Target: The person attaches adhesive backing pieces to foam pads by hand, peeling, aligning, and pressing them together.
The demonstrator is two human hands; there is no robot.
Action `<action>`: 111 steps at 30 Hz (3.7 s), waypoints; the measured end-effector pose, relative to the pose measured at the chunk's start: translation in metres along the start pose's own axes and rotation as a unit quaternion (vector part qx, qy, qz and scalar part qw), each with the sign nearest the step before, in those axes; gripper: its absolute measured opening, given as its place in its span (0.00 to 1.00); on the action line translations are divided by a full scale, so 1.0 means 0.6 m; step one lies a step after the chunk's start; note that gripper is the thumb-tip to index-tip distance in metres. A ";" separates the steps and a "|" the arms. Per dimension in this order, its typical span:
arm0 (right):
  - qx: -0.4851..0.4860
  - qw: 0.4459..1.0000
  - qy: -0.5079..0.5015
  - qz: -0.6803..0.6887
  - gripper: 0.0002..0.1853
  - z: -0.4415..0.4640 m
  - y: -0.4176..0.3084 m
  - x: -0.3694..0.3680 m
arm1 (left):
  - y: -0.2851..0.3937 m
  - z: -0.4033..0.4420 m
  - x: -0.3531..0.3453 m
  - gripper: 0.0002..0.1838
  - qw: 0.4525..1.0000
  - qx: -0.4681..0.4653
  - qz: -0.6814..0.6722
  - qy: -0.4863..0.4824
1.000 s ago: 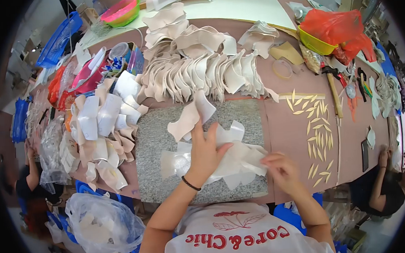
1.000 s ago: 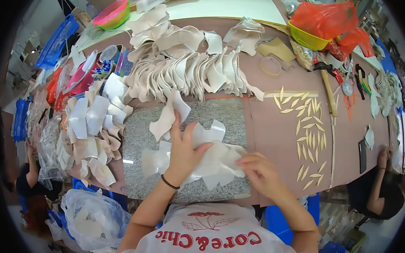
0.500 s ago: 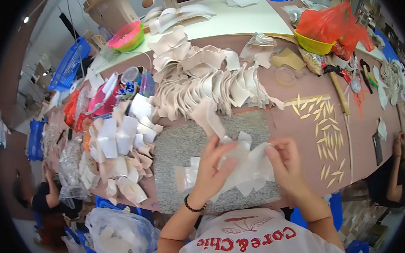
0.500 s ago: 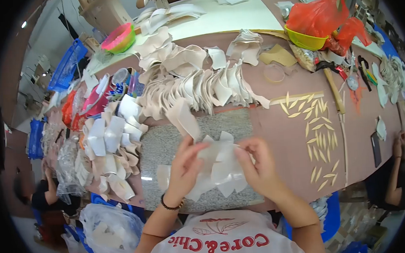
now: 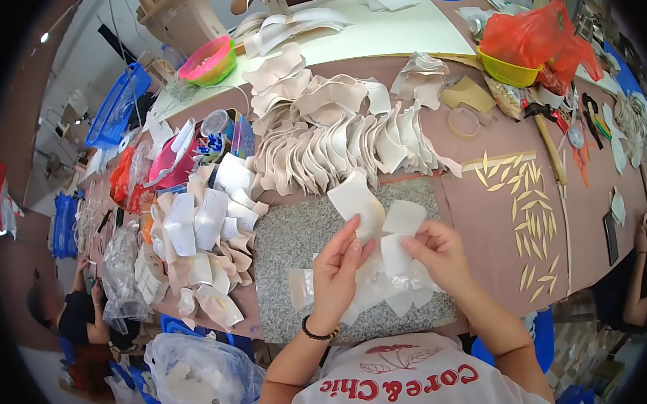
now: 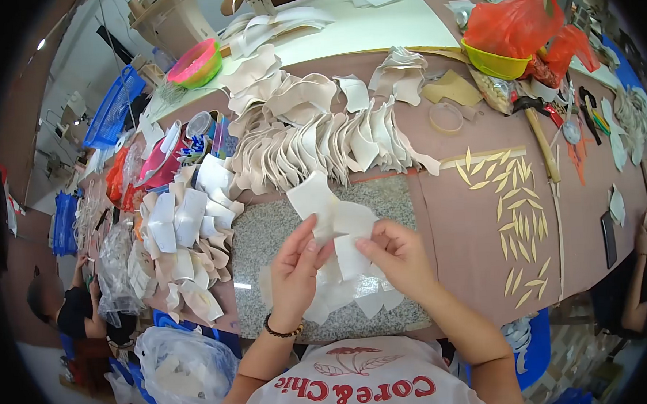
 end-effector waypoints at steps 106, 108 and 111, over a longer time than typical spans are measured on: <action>0.187 0.824 -0.308 -0.437 0.11 -0.007 -0.104 -0.063 | 0.108 0.004 0.026 0.34 0.933 0.066 0.151 -0.319; 0.138 0.864 -0.336 -0.350 0.09 -0.006 -0.096 -0.053 | 0.116 0.003 0.025 0.41 0.930 0.154 -0.188 -0.275; 0.008 0.962 -0.266 -0.051 0.07 -0.008 -0.064 -0.051 | 0.133 0.005 0.024 0.37 0.948 -0.043 -0.175 -0.262</action>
Point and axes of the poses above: each hand's wrist, its own z-axis towards the middle knuckle, its own x-axis out of the back of the hand, y = z × x, the point moved 5 cm from there along z, towards the middle knuckle, and after that the axes turned 9 degrees about -x, right-handed, at the moved point
